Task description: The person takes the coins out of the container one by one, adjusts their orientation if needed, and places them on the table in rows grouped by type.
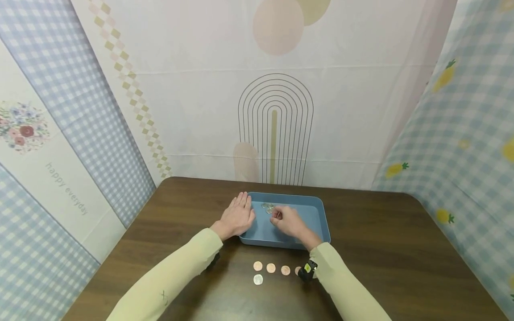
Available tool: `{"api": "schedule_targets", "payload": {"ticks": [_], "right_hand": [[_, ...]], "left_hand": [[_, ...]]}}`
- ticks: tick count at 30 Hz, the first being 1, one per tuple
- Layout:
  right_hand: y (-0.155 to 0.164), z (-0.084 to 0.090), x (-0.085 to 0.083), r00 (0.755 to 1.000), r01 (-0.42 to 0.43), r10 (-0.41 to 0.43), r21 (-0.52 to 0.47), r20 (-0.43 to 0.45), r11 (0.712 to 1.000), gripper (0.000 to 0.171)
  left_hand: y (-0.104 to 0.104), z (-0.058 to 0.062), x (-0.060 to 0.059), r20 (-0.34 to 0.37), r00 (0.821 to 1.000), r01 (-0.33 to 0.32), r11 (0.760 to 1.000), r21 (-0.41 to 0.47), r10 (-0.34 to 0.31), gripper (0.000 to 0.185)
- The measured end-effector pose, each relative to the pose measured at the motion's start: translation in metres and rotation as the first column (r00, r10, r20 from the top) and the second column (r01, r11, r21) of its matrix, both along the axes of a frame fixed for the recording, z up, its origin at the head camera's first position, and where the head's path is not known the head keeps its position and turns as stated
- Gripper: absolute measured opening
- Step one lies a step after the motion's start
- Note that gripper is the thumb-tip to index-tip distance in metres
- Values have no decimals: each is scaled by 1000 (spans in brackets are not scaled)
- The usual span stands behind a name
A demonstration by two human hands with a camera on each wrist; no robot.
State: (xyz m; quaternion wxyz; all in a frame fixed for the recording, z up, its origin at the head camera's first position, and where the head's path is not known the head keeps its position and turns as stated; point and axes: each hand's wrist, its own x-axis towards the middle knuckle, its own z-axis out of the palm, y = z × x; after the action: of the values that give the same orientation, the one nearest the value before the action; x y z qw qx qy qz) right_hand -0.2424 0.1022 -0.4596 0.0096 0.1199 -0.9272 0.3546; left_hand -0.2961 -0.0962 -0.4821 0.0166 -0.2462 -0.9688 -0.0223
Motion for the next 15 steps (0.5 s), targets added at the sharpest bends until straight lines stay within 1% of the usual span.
{"api": "schedule_targets", "payload": {"ticks": [5, 10, 15], "right_hand": [[7, -3, -10, 999, 7, -8, 21, 51, 1000, 10], [14, -6, -19, 996, 10, -12, 26, 84, 1000, 8], [21, -16, -28, 993, 48, -51, 31, 103, 998, 5]], "left_hand": [[1, 0, -1, 4, 1000, -6, 1000, -5, 6, 62], [3, -2, -4, -5, 1000, -9, 1000, 3, 9, 63], [5, -3, -5, 5, 1000, -11, 1000, 5, 11, 63]]}}
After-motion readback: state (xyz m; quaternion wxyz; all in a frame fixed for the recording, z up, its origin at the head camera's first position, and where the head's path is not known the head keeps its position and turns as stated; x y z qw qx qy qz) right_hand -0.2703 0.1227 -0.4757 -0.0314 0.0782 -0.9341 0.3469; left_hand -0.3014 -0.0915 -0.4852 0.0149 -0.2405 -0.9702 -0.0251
